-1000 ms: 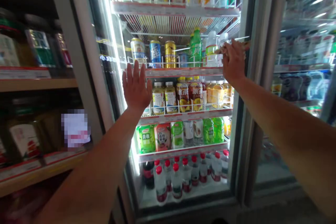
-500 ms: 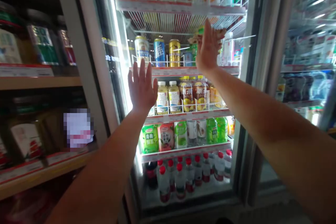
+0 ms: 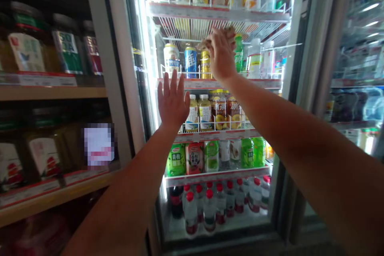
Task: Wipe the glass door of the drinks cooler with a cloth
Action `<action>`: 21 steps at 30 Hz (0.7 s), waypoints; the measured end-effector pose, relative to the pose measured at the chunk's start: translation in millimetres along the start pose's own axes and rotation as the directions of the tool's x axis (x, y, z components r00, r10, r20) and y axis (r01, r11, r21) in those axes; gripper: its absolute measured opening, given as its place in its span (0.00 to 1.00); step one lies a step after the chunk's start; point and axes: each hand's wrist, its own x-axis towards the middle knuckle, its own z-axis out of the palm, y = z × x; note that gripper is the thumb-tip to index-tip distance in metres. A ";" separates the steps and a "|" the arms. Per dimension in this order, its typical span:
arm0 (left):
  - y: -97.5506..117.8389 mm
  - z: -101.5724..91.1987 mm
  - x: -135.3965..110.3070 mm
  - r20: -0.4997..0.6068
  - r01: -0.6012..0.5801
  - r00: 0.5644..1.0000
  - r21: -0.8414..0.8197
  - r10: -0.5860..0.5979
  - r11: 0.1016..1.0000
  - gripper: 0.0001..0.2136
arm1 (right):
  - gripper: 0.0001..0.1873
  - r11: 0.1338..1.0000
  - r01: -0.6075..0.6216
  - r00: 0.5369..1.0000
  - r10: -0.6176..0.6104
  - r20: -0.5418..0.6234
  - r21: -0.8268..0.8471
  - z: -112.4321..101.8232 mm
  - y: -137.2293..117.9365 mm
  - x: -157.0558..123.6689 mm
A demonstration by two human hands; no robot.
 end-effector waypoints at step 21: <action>0.7 1.4 -2.7 0.010 0.019 1.000 0.035 -0.019 0.999 0.30 | 0.24 0.974 0.215 0.936 -0.226 0.269 0.070 -7.7 -54.3 -15.2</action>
